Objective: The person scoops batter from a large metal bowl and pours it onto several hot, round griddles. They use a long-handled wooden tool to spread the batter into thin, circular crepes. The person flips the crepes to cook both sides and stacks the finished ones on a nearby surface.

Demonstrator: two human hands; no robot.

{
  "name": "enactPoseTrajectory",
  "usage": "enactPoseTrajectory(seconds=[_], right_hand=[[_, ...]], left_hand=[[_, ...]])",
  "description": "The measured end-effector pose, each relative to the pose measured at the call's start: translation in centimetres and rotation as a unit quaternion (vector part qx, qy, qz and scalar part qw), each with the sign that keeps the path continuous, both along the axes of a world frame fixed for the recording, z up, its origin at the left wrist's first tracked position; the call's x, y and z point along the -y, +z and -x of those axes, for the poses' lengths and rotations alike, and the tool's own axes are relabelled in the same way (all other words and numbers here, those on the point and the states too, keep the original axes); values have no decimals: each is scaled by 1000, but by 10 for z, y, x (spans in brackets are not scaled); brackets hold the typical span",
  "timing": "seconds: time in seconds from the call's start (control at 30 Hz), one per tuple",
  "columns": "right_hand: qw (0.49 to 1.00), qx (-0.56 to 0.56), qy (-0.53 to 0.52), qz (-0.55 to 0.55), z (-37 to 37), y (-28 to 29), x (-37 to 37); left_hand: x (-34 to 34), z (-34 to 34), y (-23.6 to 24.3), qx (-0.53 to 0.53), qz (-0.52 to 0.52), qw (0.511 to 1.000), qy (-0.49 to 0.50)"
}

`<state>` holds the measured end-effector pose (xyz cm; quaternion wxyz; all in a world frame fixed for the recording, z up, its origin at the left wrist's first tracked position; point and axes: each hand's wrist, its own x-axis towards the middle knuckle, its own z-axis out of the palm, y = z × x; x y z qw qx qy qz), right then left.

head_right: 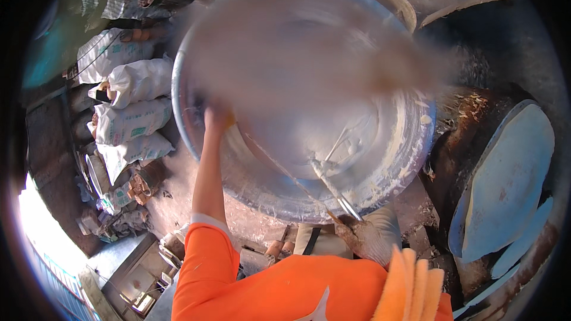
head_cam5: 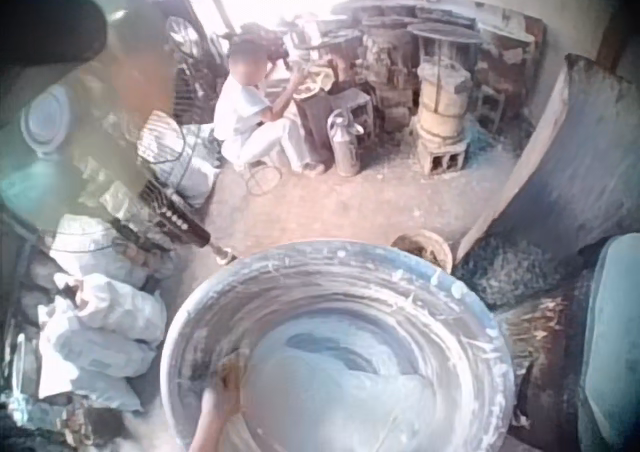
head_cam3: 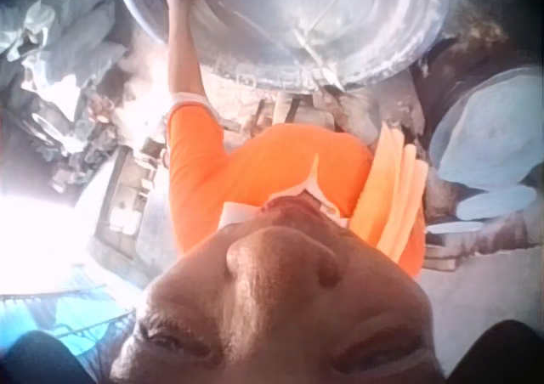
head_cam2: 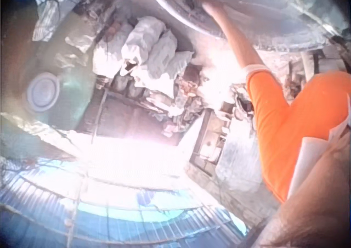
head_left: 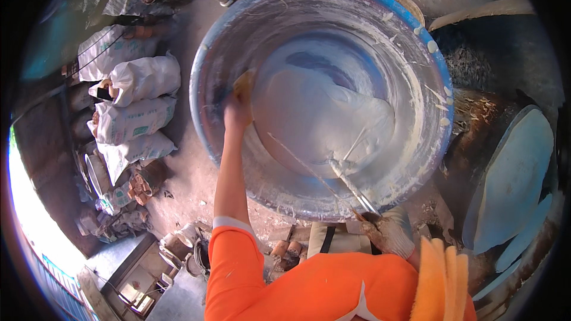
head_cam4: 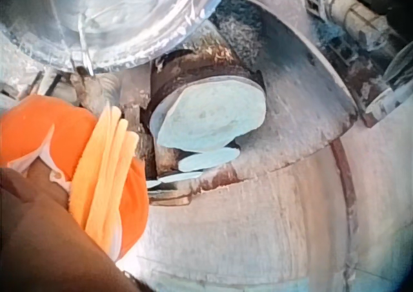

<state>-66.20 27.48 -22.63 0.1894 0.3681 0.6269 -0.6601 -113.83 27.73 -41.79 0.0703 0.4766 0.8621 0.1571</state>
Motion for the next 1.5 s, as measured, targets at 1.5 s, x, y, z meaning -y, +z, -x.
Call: enactPoseTrajectory(seconds=[1.5], right_hand=[[935, 49, -343, 78, -26, 32, 31]], left_hand=[[5, -39, 86, 34, 146, 984, 98]])
